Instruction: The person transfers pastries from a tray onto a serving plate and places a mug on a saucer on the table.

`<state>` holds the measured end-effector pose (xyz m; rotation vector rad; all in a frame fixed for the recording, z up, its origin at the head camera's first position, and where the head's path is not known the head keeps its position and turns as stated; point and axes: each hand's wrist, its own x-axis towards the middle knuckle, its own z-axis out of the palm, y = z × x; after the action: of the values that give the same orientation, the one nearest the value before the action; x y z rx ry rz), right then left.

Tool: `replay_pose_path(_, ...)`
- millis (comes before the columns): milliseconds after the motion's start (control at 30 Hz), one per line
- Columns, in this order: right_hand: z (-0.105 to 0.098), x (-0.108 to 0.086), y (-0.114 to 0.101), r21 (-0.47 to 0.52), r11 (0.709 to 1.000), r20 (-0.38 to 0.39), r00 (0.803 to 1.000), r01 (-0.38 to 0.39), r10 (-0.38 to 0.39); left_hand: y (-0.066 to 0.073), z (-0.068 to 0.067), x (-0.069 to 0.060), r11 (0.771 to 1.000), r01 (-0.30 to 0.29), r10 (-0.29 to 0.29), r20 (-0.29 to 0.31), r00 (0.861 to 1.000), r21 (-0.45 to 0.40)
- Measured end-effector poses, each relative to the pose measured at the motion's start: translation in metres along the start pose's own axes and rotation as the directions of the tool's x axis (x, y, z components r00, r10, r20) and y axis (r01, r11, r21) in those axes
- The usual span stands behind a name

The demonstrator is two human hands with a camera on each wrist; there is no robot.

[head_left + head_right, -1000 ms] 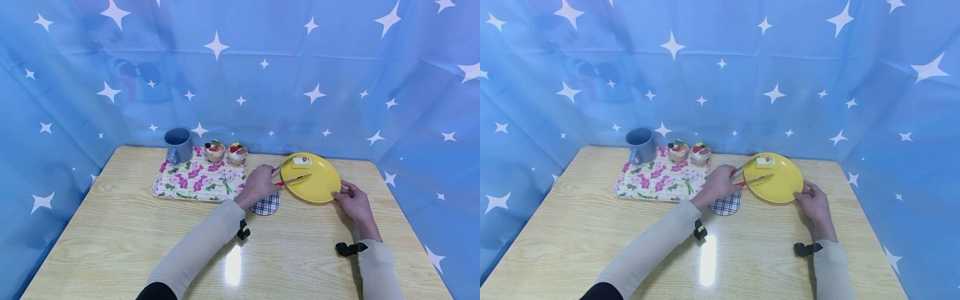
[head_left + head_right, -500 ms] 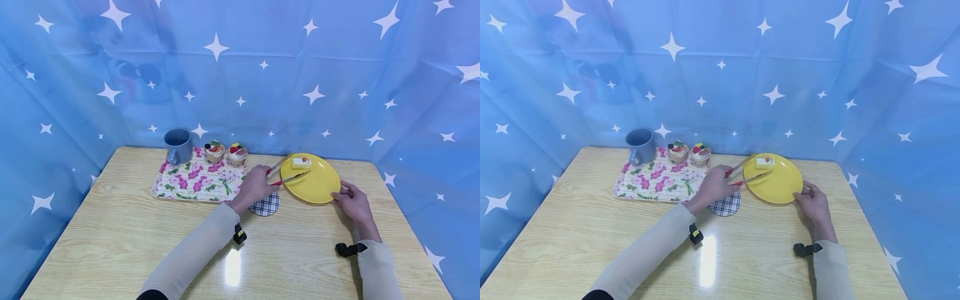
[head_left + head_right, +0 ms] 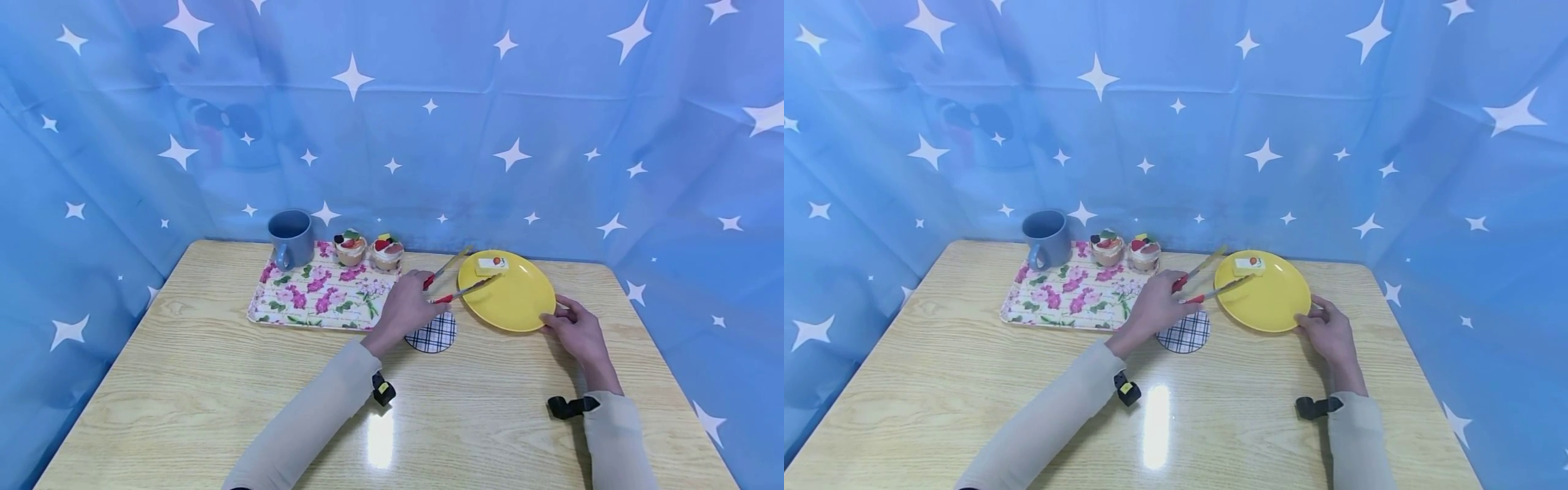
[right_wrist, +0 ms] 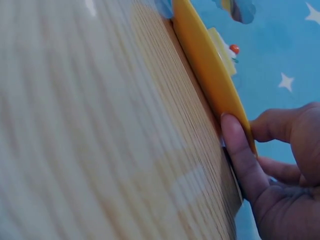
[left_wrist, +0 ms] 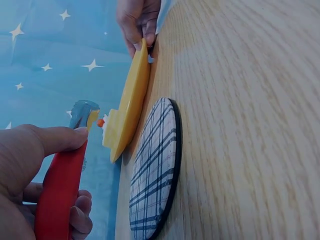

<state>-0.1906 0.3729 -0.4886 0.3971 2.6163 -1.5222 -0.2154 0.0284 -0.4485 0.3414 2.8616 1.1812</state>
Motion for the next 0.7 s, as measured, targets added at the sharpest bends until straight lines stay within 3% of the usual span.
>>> replay_pose_path(700, -0.001, -0.001, 0.000, 0.004, 1.000, 0.006, 1.000, 0.008, -0.008, -0.018, -0.025, -0.020, 0.993, 0.014, -0.030, -0.131, 0.991, -0.118)
